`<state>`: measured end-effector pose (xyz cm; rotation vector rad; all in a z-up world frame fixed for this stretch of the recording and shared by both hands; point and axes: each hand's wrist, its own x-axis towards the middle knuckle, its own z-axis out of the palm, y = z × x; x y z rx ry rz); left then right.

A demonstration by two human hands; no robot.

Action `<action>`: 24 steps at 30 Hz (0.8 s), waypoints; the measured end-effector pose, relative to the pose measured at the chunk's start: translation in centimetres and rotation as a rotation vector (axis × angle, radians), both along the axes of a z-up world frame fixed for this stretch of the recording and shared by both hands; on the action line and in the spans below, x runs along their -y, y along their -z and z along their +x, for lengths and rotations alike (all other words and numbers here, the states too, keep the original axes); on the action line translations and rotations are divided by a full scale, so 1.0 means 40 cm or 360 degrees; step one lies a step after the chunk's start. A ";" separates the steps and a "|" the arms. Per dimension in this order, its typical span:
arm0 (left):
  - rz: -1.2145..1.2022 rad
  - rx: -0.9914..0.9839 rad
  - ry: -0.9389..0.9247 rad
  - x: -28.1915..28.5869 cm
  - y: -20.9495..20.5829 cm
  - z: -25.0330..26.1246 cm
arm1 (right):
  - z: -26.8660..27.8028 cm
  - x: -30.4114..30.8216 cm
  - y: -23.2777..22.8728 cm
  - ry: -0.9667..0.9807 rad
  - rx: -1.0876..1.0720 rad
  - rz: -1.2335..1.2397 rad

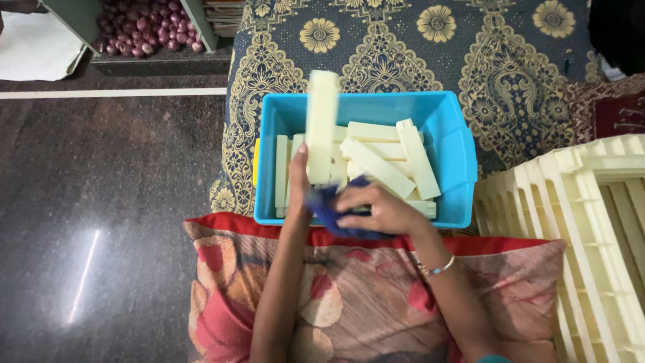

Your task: The person wipes white rectangular blocks with a cloth, picking them up from a blue bin and returning them to the bin after wiping.

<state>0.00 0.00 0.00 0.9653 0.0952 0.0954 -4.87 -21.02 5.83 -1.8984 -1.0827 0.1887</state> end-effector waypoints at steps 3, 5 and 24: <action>0.0232 0.0142 -0.0181 -0.017 -0.043 -0.021 | 0.011 0.058 0.092 0.0211 -0.0720 0.0434; 0.0592 0.0184 -0.0379 -0.010 -0.073 -0.026 | 0.003 0.100 0.091 0.0975 -0.1524 0.1093; 0.2357 0.1364 -0.0536 0.072 -0.185 -0.109 | -0.001 0.072 -0.180 0.1549 0.1025 -0.0091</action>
